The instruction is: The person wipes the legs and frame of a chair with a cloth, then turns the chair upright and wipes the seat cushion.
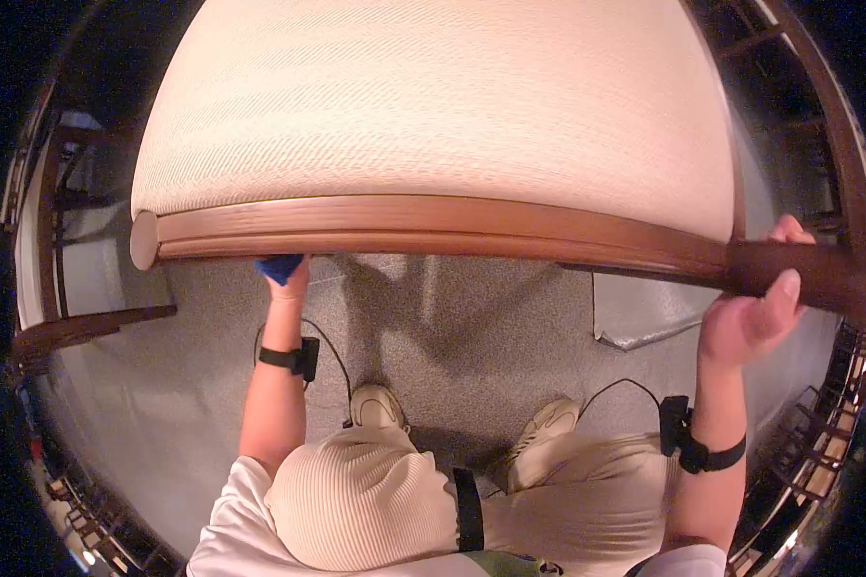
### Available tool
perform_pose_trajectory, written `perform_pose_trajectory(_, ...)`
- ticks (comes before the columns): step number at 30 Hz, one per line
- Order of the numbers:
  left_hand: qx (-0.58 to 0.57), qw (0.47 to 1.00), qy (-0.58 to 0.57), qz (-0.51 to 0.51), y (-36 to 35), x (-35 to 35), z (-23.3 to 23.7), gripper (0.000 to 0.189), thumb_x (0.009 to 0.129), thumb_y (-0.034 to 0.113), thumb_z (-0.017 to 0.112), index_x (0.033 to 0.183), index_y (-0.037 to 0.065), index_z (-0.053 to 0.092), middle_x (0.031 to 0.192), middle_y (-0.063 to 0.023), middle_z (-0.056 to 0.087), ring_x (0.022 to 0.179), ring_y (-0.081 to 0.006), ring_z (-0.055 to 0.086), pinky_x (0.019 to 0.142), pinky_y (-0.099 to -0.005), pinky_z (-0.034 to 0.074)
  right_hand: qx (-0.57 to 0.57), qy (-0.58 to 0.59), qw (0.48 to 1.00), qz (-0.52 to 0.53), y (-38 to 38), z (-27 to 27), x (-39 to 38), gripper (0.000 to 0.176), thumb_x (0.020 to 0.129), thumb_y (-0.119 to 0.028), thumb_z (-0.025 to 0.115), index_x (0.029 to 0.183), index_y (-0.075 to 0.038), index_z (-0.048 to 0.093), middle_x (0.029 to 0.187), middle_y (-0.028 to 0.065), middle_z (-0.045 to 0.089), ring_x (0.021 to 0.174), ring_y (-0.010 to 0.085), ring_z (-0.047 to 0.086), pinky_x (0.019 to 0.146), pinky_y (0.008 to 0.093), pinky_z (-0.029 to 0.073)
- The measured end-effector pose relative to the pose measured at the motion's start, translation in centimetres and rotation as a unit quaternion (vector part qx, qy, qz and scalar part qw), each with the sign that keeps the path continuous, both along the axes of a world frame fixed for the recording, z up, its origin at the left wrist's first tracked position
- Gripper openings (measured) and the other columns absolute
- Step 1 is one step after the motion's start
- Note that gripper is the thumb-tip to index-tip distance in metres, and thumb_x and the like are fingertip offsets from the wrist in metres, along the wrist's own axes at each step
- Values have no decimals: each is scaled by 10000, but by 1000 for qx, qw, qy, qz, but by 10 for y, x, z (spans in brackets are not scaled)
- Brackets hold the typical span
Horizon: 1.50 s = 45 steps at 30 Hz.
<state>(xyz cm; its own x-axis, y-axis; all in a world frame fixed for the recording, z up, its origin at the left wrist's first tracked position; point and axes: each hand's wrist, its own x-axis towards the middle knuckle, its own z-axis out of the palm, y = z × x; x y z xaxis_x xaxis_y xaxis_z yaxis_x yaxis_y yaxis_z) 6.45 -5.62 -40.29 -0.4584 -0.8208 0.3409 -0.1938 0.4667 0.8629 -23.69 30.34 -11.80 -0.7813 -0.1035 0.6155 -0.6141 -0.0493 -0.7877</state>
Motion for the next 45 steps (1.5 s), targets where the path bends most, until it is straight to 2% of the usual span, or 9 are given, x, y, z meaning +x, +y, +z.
perform_pose_trajectory(5,30,976,-206,-65,-3,6,-64,532,735,87,733,1212,29,504,1213,-134,557,1170,-260,481,1036,-396,316,43,36,998,-27,-13,2,7,425,861,-303,471,1146,12,455,1106,117,484,946,172,443,889,315,366)
perform_pose_trajectory(13,184,973,133,34,11,7,26,434,709,-67,700,1115,-14,554,1140,-77,586,1002,-176,550,879,-331,462,104,81,991,-4,-10,1,4,339,904,-253,452,1112,14,442,1067,113,474,938,150,434,866,297,377)
perform_pose_trajectory(19,-78,996,-18,47,12,6,25,512,708,-22,730,1171,4,511,1220,-95,547,1132,-220,495,1016,-362,339,118,17,993,-16,-18,9,6,145,891,-58,531,1007,-13,456,937,84,529,860,140,497,840,285,404)
perform_pose_trajectory(22,413,894,168,-30,8,8,12,726,704,16,749,1313,43,356,1259,-89,512,1159,-221,476,1020,-365,342,90,48,994,23,-14,9,0,211,828,29,605,991,-24,482,906,38,561,773,92,513,733,228,419)
perform_pose_trajectory(25,252,957,-36,-137,33,-2,42,348,912,91,518,1231,-16,429,1161,-103,546,1002,-222,542,842,-407,492,104,66,992,8,-1,10,-10,219,825,34,609,999,-24,489,918,39,561,803,92,518,774,235,425)
perform_pose_trajectory(29,289,889,-197,-296,83,46,21,411,804,75,682,1193,45,552,1220,-83,551,1148,-177,477,1004,-350,380,171,32,983,-49,64,12,-63,190,839,-43,638,994,-12,532,949,45,574,871,114,540,841,256,426)
perform_pose_trajectory(31,230,855,57,-461,121,30,44,378,904,182,563,1243,28,498,1202,-103,548,1102,-185,505,993,-338,382,202,31,974,-96,91,19,-87,183,862,-110,635,985,-6,549,972,54,584,884,130,549,844,273,429)
perform_pose_trajectory(40,440,642,-259,-573,154,-6,127,537,966,490,354,1293,80,465,1198,-45,549,1068,-160,495,967,-308,379,464,-166,843,-213,111,66,-61,610,878,-480,545,1214,26,483,1138,120,564,975,192,545,828,304,437)
perform_pose_trajectory(45,698,519,71,-488,157,5,90,697,937,605,231,1266,38,469,1157,-53,564,1072,-183,516,949,-345,393,630,-256,731,-56,81,98,-9,424,894,-444,544,818,-29,577,699,16,543,609,68,484,524,214,367)
